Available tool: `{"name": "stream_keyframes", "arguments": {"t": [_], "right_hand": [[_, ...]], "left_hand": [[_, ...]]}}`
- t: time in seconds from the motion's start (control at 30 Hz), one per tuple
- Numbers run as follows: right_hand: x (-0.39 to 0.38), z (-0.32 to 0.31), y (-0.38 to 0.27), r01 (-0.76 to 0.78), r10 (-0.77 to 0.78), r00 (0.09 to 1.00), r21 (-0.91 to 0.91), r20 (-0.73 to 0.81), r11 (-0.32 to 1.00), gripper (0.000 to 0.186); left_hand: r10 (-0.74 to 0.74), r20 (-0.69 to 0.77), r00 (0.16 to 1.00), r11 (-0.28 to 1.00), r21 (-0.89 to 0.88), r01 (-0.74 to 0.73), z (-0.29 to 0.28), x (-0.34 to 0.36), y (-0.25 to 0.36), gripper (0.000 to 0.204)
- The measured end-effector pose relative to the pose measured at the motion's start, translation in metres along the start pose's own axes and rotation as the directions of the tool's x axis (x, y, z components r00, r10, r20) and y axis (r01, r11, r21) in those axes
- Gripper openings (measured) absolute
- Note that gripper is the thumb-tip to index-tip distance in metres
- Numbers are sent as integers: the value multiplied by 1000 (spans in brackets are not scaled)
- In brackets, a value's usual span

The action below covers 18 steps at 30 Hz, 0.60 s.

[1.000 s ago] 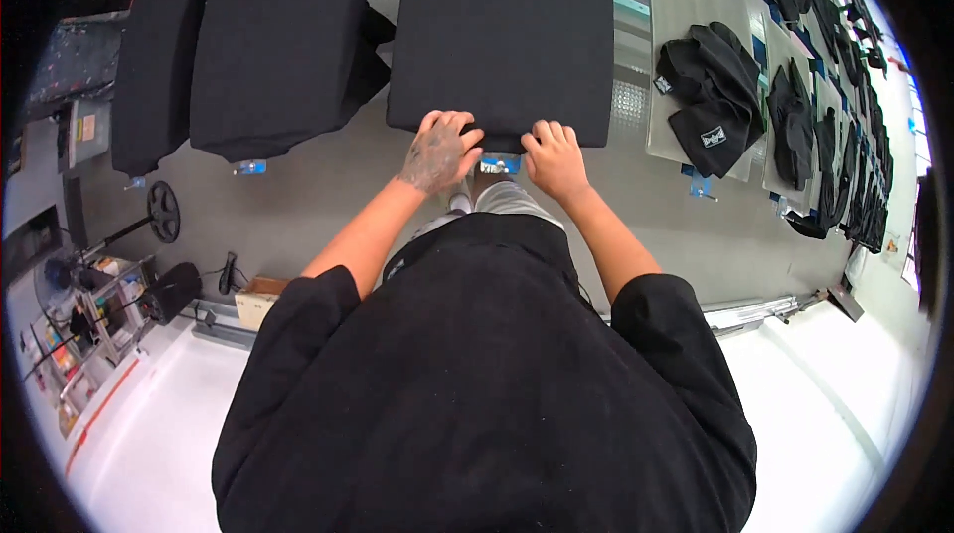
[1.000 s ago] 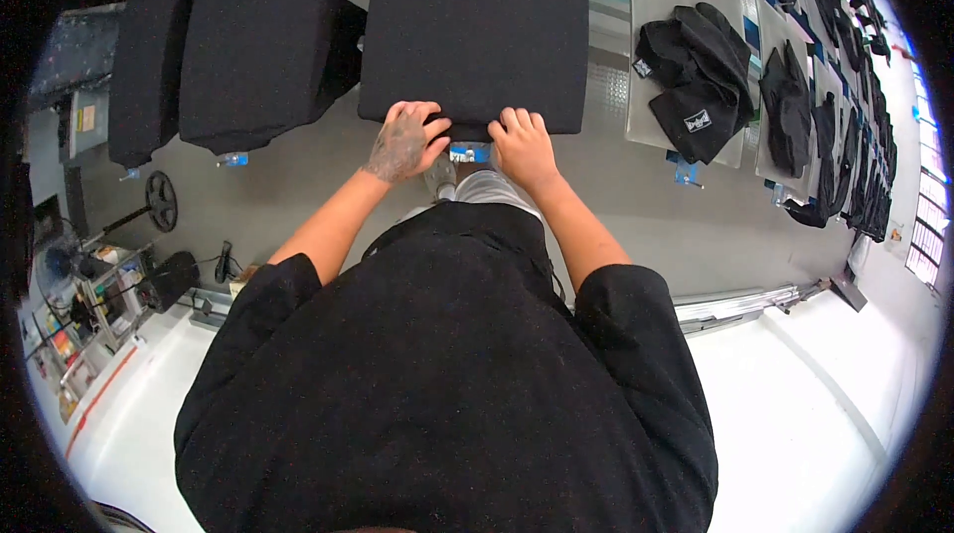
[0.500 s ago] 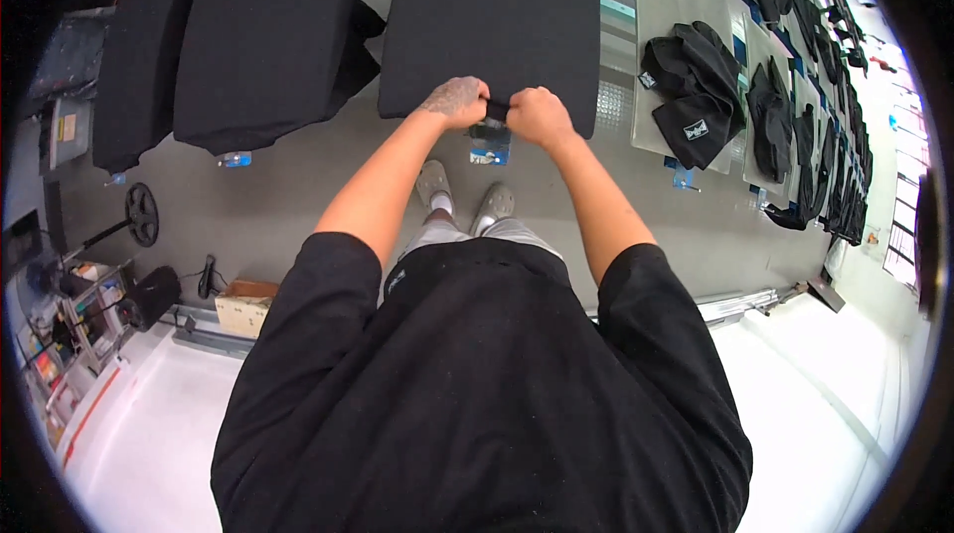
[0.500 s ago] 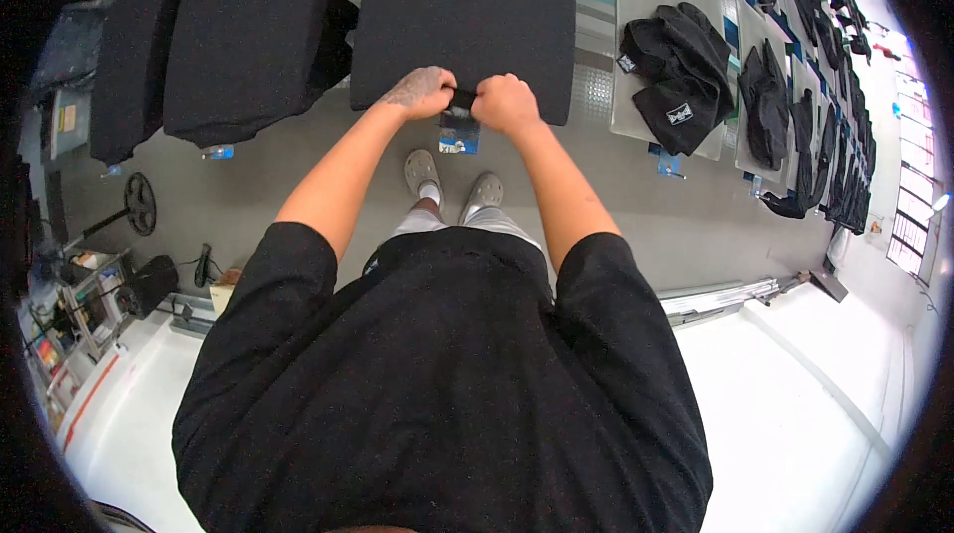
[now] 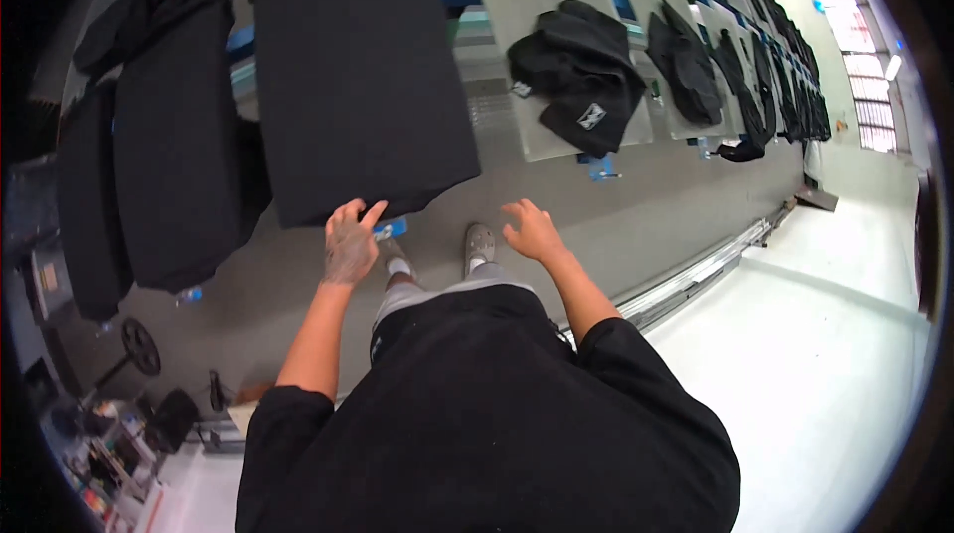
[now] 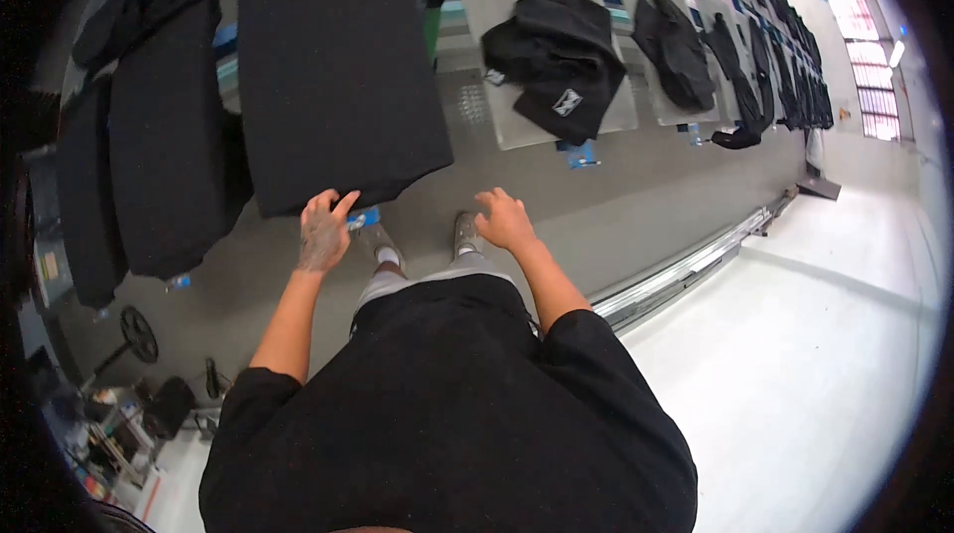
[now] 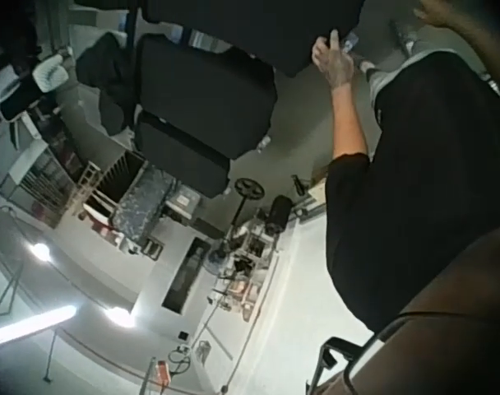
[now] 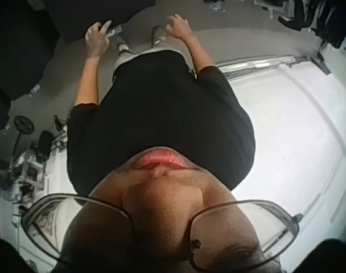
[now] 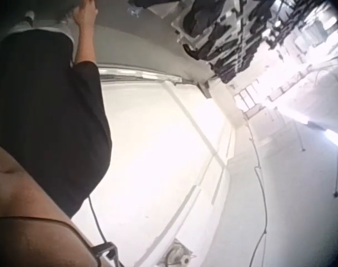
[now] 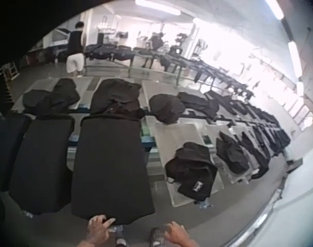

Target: Loading black t-shirts onto a screen printing press platen and aligning them for printing.

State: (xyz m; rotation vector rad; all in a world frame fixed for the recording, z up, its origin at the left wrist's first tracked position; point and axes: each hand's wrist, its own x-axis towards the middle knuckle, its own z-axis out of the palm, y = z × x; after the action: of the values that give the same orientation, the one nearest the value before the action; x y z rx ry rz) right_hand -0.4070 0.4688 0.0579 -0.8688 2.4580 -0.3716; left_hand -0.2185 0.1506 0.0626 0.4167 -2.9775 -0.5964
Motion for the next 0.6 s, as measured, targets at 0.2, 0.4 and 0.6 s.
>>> {"name": "stream_keyframes", "arguments": {"t": [0.2, 0.4, 0.6], "right_hand": [[21, -84, 88, -15, 12, 807, 0, -590, 1000, 42], [84, -173, 161, 3, -111, 615, -138, -781, 990, 46], [131, -223, 165, 234, -240, 728, -97, -642, 968, 49]], "left_hand": [[-340, 47, 939, 838, -438, 325, 3, 24, -16, 28], [-553, -193, 811, 757, -524, 391, -5, 39, 63, 21], [-297, -126, 946, 880, -421, 220, 33, 34, 201, 13]]}}
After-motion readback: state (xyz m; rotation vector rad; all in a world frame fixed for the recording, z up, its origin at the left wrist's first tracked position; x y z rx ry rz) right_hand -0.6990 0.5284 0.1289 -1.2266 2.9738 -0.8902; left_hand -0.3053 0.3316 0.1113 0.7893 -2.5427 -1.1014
